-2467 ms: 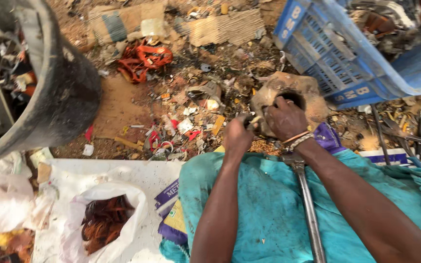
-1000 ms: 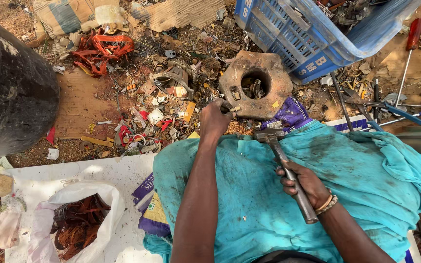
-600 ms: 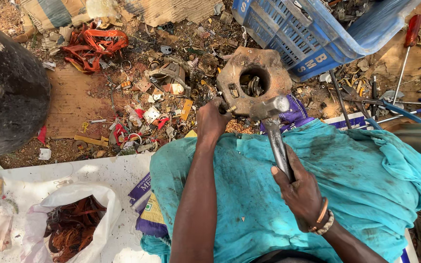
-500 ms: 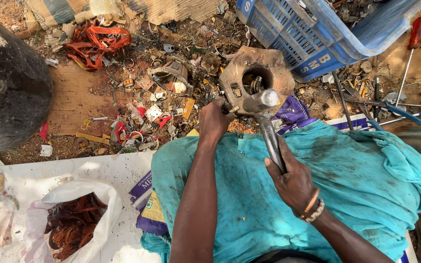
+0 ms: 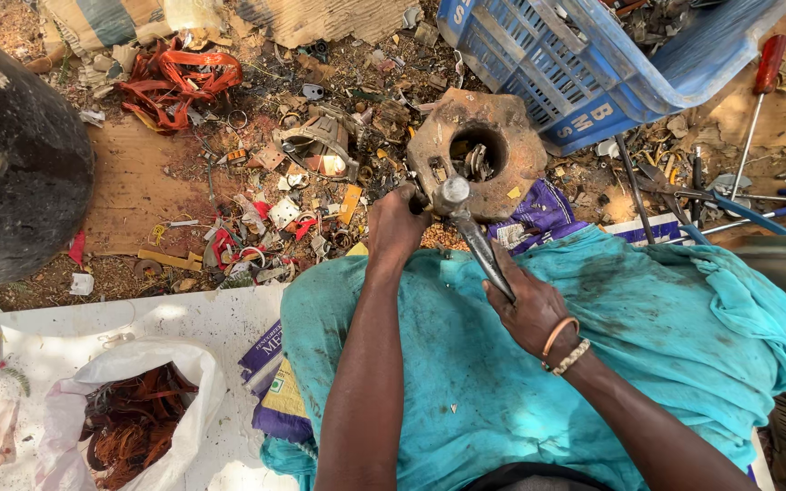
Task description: The person sits on the ground at a scrap yard and dismantles old electric motor and appliance parts with a hammer and pliers, breaking casings on a stone block and pulling out copper windings. They place copper pieces into a white sack and sort metal parts into a blue basket and a black bin.
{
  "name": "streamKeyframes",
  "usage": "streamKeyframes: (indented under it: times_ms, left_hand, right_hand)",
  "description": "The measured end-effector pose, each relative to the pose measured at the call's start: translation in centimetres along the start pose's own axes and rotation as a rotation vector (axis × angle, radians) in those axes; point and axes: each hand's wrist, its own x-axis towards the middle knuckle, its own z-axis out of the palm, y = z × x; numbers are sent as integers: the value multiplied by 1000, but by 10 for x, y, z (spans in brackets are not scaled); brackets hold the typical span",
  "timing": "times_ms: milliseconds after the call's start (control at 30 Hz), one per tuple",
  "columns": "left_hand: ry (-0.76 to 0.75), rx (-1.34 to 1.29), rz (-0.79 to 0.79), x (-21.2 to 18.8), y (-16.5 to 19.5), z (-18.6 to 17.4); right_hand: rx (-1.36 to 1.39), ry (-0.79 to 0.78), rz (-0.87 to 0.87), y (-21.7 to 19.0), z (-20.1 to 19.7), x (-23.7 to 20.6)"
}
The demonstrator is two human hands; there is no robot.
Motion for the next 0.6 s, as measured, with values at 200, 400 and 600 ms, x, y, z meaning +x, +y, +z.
streamKeyframes:
  times_ms: [200,400,600]
  left_hand:
    - [-24,18,-4,-1,10,-6]
    - [51,63,150,5,10,0]
    - [21,24,90,2,7,-1]
  right_hand:
    - [176,-22,393,3,-15,-8]
    - [109,245,8,-4,-22,-17]
    - [81,152,-82,6,-1,6]
